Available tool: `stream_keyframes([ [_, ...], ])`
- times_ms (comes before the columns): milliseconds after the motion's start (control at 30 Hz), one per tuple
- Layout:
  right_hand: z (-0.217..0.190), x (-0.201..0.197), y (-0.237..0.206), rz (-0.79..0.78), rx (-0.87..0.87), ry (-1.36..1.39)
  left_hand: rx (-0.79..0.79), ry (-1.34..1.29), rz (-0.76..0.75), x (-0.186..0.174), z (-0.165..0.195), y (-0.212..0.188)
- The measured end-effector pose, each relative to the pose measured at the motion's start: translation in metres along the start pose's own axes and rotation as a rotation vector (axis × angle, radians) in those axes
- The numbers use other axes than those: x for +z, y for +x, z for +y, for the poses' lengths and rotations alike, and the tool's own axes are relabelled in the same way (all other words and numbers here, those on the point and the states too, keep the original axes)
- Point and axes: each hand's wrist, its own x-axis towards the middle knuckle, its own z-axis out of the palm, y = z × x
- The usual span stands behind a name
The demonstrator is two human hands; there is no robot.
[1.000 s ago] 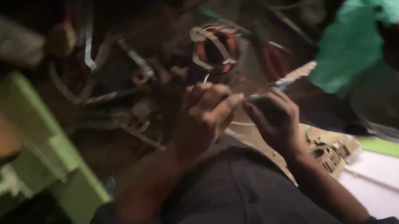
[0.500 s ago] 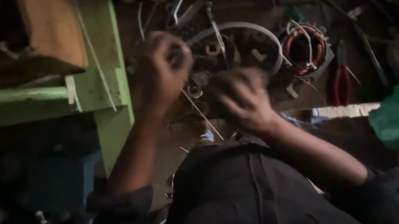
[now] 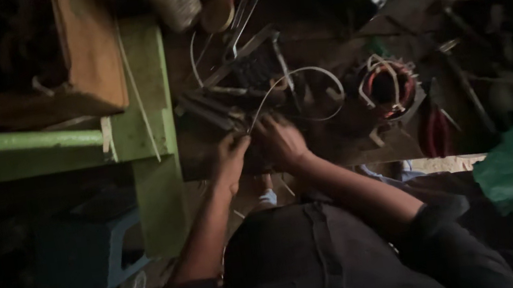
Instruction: The person works on a cylindrical electrical component, stripping and twisting wires, and using pliers to cut and adjust connections. Another person assists by handing over tools and materials.
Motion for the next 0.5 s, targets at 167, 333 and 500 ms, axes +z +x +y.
stream_keyframes([
  [167,-0.007,-0.007,0.014,-0.557,0.138,-0.08,0.209,0.086,-0.081,-0.006,0.009,0.013],
  [333,-0.001,0.003,0.001,-0.356,0.038,0.094,0.074,0.002,0.076,-0.01,0.024,0.017],
  [500,0.004,0.005,-0.003,-0.191,-0.108,-0.043,0.155,0.134,0.113,-0.019,0.038,0.02],
])
